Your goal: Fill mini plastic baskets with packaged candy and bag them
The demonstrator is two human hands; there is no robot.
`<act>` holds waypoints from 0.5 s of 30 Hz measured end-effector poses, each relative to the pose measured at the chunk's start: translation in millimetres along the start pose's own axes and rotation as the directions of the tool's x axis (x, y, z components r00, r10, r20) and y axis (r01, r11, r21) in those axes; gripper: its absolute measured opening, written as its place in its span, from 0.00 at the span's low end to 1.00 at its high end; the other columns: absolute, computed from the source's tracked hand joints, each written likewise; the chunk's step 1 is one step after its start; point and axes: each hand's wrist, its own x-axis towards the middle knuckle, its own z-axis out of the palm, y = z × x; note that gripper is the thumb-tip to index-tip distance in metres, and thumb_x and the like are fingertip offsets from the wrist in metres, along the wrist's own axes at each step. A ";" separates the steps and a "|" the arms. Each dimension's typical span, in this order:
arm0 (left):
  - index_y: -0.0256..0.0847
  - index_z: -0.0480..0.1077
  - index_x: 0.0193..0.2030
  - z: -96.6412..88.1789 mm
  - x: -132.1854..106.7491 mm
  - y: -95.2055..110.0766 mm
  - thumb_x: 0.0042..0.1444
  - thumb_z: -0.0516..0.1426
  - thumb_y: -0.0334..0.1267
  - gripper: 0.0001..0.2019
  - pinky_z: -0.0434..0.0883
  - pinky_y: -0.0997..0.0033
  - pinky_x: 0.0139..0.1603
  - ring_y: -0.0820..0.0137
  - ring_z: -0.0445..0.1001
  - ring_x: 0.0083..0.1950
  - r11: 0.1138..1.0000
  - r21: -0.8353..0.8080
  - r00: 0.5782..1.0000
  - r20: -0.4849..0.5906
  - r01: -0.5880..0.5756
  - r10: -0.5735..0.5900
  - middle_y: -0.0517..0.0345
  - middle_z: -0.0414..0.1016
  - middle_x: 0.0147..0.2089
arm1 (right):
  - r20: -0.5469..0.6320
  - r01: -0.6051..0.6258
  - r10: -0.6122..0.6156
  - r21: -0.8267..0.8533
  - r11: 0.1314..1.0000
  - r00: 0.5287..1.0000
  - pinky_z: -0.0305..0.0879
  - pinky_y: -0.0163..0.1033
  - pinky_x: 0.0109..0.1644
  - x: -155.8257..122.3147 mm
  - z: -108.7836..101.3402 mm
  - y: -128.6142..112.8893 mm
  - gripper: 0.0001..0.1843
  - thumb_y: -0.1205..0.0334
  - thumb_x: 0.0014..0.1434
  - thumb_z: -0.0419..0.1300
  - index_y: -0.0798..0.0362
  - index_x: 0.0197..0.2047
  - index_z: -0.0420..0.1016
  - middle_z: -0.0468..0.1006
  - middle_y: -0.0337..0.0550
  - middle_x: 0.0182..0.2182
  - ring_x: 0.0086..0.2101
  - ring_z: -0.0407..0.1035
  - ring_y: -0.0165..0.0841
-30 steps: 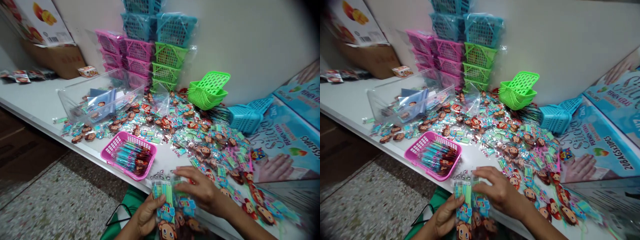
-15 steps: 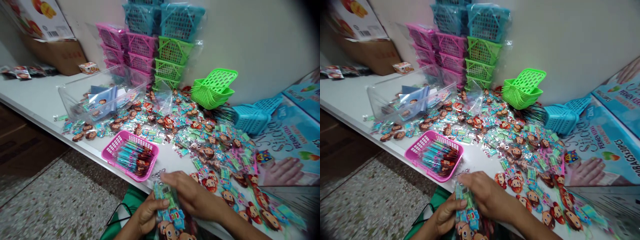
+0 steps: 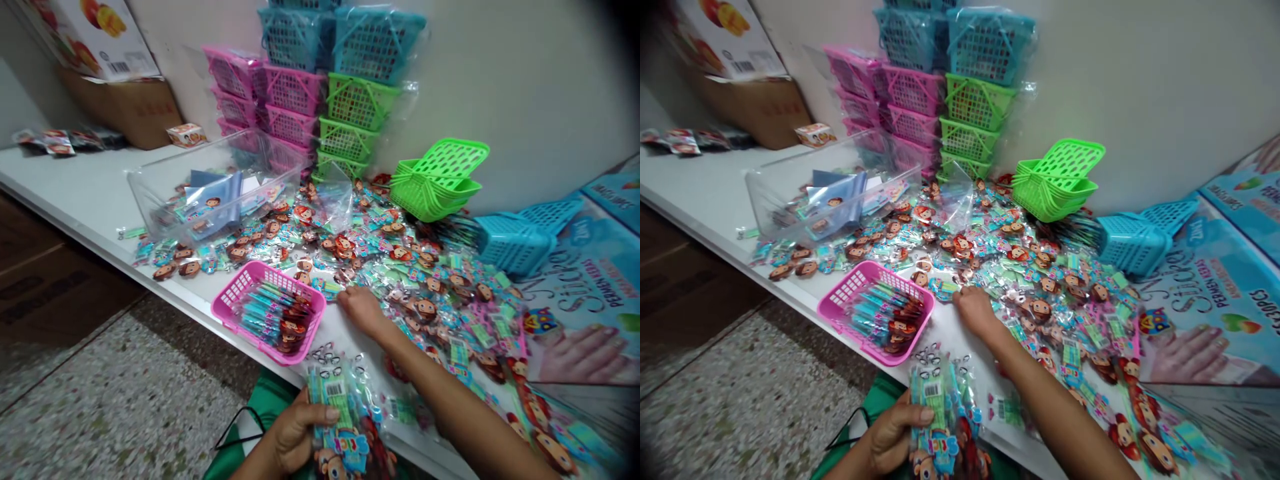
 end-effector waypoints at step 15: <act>0.30 0.71 0.49 13.5 2.2 -0.9 0.43 0.57 0.24 0.22 0.70 0.56 0.46 0.57 0.78 0.40 0.998 -0.008 0.997 -0.034 0.068 -0.068 0.43 0.79 0.39 | -0.052 -0.034 0.190 0.905 0.424 0.980 0.65 0.35 0.35 -97.0 -95.8 48.8 0.12 0.53 0.58 0.58 0.52 0.39 0.67 0.71 0.39 0.30 0.30 0.67 0.29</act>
